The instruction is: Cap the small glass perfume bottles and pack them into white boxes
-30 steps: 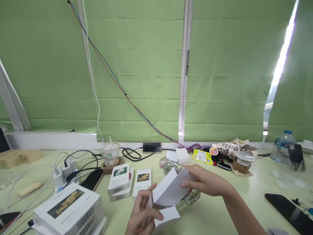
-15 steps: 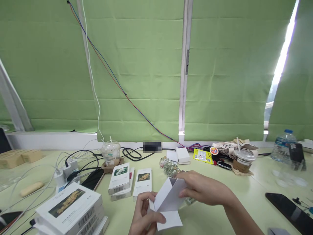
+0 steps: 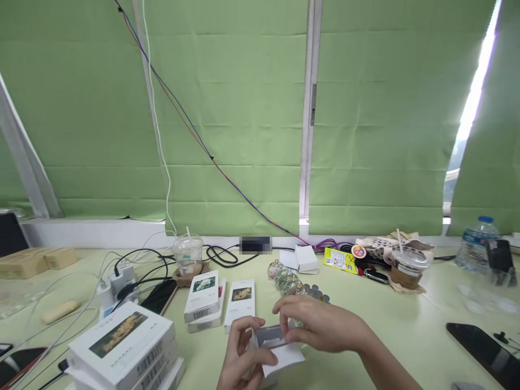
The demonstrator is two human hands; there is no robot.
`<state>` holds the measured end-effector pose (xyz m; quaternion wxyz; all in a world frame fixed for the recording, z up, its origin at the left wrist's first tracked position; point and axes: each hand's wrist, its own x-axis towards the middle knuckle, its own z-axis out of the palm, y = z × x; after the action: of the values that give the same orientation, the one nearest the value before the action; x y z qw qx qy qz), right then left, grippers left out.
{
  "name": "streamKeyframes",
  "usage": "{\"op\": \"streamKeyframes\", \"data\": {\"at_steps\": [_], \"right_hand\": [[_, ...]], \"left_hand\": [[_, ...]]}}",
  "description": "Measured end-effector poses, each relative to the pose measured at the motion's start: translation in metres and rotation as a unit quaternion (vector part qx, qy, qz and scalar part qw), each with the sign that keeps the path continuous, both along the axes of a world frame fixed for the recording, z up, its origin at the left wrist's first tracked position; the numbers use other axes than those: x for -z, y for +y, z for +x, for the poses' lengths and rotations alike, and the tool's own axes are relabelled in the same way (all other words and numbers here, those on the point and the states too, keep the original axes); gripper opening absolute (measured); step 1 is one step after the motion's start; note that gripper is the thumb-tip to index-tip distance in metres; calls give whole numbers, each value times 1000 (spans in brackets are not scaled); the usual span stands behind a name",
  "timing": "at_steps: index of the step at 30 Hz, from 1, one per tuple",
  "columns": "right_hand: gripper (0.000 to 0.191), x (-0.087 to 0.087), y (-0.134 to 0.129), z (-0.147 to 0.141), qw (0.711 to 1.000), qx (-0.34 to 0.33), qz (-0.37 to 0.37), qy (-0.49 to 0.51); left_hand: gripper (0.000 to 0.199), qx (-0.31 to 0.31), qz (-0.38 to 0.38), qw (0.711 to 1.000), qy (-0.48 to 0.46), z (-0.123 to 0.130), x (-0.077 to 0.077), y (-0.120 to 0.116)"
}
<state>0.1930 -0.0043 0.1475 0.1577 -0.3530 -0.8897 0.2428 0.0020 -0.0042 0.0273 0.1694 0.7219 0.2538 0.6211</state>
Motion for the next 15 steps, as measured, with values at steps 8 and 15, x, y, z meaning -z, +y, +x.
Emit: {"op": "streamKeyframes", "data": {"at_steps": [8, 15], "right_hand": [[14, 9, 5, -1, 1000, 18, 18, -17], [16, 18, 9, -7, 999, 12, 35, -22]], "left_hand": [[29, 17, -17, 1000, 20, -5, -1, 1], [39, 10, -7, 1000, 15, -5, 5, 5]]}}
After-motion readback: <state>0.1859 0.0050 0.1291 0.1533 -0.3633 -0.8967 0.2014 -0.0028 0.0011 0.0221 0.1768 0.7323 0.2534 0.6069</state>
